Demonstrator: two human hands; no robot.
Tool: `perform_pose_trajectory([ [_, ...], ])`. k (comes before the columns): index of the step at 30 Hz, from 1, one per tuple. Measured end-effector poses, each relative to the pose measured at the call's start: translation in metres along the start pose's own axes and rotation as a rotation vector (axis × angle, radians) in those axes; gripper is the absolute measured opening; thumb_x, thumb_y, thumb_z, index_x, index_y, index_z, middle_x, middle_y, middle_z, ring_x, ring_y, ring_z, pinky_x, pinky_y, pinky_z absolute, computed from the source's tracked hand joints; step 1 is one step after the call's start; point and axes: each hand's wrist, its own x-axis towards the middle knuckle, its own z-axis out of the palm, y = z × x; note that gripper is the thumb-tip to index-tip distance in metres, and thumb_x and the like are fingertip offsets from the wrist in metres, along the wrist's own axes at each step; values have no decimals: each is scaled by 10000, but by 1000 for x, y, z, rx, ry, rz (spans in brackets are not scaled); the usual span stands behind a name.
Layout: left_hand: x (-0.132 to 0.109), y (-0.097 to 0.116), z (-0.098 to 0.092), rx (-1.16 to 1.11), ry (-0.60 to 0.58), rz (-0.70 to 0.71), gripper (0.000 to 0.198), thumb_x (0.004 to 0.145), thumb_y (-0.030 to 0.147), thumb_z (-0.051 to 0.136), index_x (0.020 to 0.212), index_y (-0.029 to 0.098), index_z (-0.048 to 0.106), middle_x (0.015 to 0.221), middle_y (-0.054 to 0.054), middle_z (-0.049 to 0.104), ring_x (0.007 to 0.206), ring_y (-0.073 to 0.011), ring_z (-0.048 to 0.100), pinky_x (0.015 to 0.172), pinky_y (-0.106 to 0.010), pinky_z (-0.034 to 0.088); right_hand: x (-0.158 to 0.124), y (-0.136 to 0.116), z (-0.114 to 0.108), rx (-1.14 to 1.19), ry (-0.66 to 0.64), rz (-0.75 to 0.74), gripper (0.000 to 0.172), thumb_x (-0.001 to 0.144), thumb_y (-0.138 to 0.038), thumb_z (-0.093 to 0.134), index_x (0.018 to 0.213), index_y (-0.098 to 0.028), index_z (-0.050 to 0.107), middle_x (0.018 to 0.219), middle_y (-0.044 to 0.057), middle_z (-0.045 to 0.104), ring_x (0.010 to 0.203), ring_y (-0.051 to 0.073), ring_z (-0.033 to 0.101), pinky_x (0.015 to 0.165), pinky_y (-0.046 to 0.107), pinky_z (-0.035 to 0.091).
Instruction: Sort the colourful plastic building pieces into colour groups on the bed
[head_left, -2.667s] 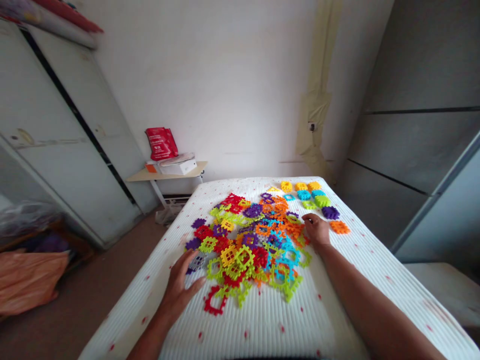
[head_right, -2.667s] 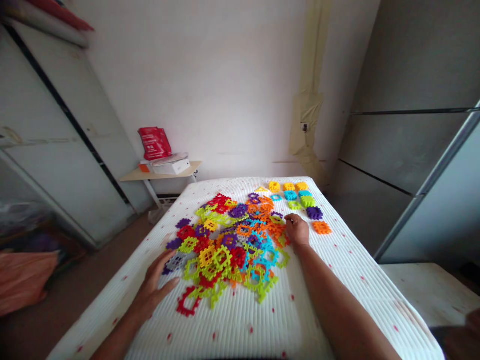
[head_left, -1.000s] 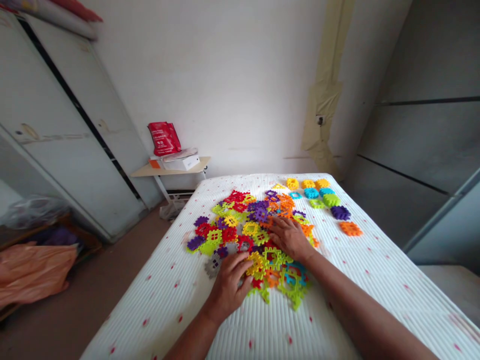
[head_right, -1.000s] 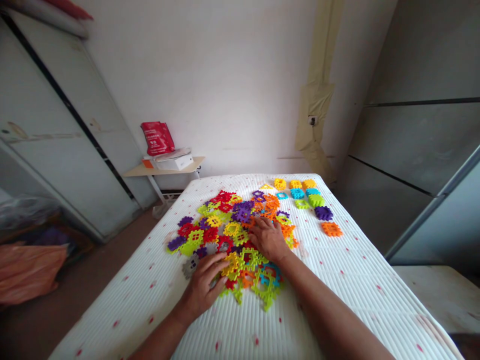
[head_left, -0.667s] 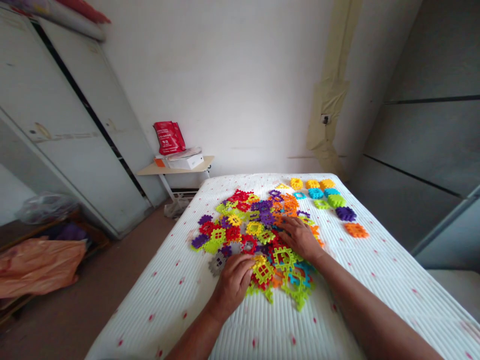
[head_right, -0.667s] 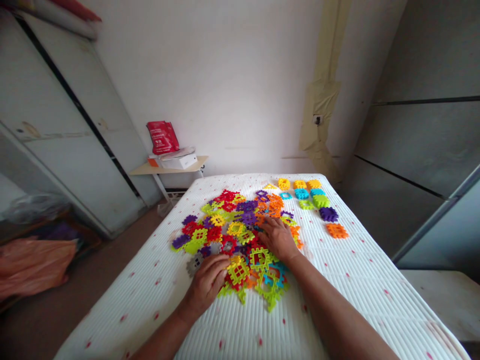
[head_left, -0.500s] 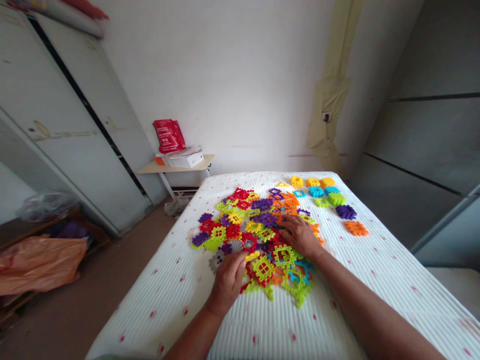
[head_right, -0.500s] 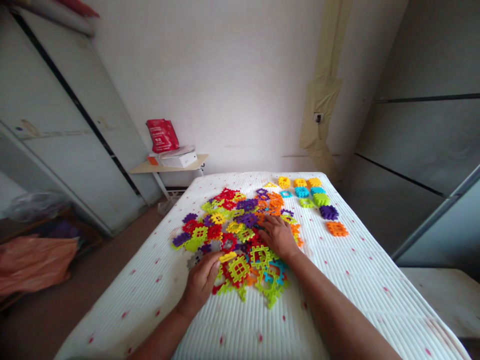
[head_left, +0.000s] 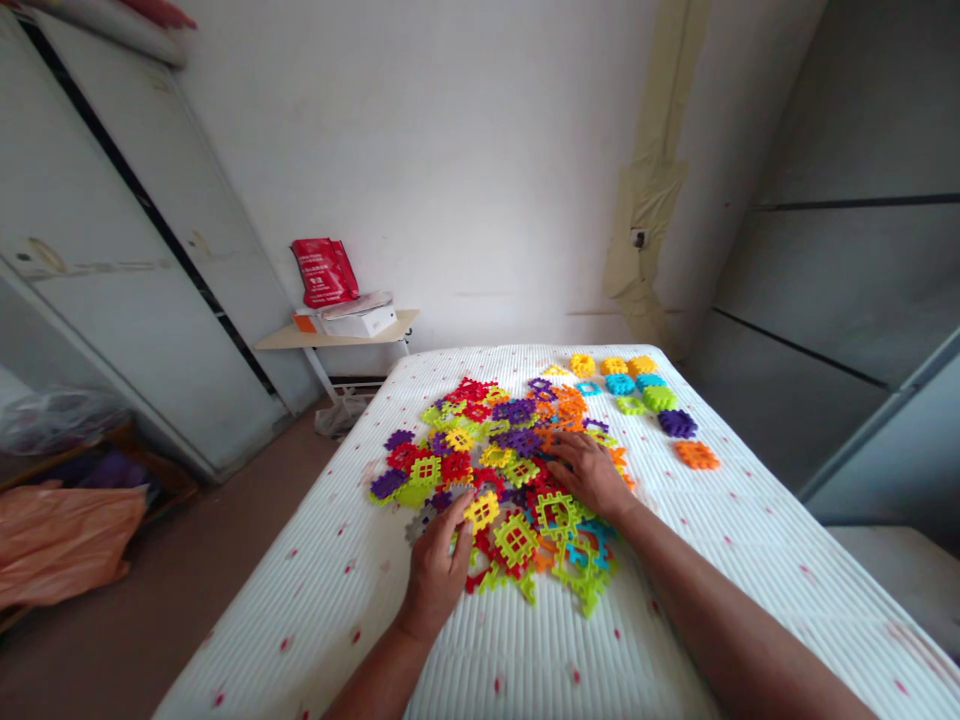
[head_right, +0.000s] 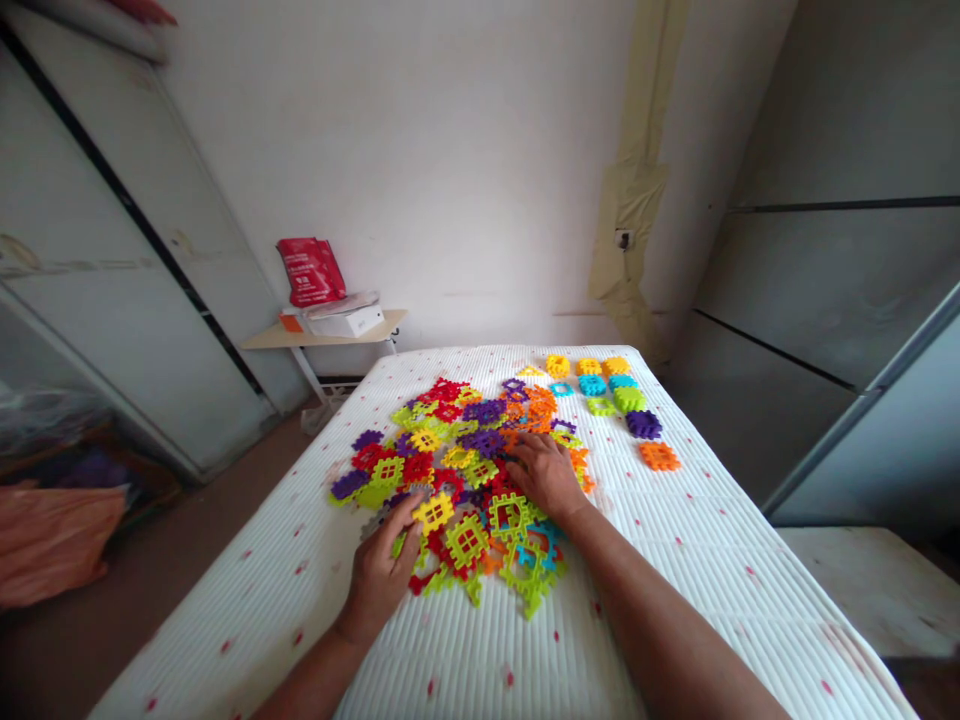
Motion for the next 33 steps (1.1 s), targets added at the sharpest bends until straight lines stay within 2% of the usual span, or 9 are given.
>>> perform_pose_trajectory([
  [3, -1, -4, -1, -30, 58, -80, 341, 835, 279, 498, 1160, 218, 580, 1040, -77, 676, 875, -172, 646, 813, -311, 518, -1, -9, -9, 40, 61, -10, 287, 871, -375, 501, 1081, -236, 637, 1237, 72, 571, 1124, 232, 495, 943, 401, 377],
  [5, 4, -5, -2, -101, 82, -233, 381, 810, 338, 533, 1170, 222, 576, 1037, -79, 672, 876, -184, 642, 814, -322, 510, -3, -19, -16, 84, 108, -55, 287, 864, -365, 513, 1090, -227, 623, 1163, 76, 613, 1069, 227, 526, 919, 399, 386],
  [9, 29, 7, 1, -467, 67, -581, 484, 753, 421, 581, 1164, 167, 562, 1004, -98, 673, 876, -206, 640, 762, -308, 510, -9, -46, -24, 162, 173, -167, 337, 875, -375, 486, 1149, -198, 570, 1083, 87, 634, 1001, 216, 554, 883, 377, 400],
  [12, 51, 23, 11, -671, 34, -680, 467, 683, 414, 641, 1056, 137, 592, 861, -74, 682, 756, -194, 638, 683, -295, 508, -12, -64, -23, 144, 173, -182, 443, 843, -434, 520, 1201, -173, 525, 1091, 108, 618, 977, 234, 552, 856, 381, 412],
  [15, 66, 36, 26, -746, 31, -701, 446, 656, 410, 667, 1000, 136, 592, 796, -49, 665, 701, -172, 617, 637, -271, 487, -9, -71, -20, 84, 166, -155, 497, 814, -460, 553, 1206, -156, 517, 1081, 120, 612, 954, 253, 544, 829, 387, 421],
  [20, 80, 48, 47, -801, -46, -738, 461, 663, 415, 667, 1028, 152, 567, 726, -13, 643, 632, -147, 588, 597, -252, 465, 1, -62, -23, 26, 168, -62, 354, 832, -425, 542, 1079, -174, 576, 982, 104, 618, 917, 239, 537, 802, 364, 425],
  [26, 104, 58, 61, -866, -68, -703, 456, 648, 428, 678, 998, 157, 568, 711, -15, 644, 666, -160, 608, 608, -253, 479, 12, -48, -33, -70, 143, 3, 317, 826, -425, 536, 1046, -202, 582, 945, 85, 621, 896, 237, 536, 774, 361, 404],
  [30, 117, 47, 47, -795, -89, -605, 563, 697, 477, 629, 1159, 186, 492, 884, -64, 680, 858, -208, 640, 814, -351, 501, 37, -8, -52, -205, 146, 93, 364, 847, -446, 489, 1113, -211, 570, 940, 76, 648, 907, 254, 540, 771, 372, 377],
  [33, 116, 18, 22, -474, 39, -432, 481, 709, 505, 595, 1122, 266, 532, 1013, -31, 673, 962, -220, 617, 890, -370, 480, 69, 47, -73, -351, 177, 364, 423, 855, -485, 450, 1114, -181, 589, 957, 111, 663, 972, 279, 532, 796, 384, 371],
])
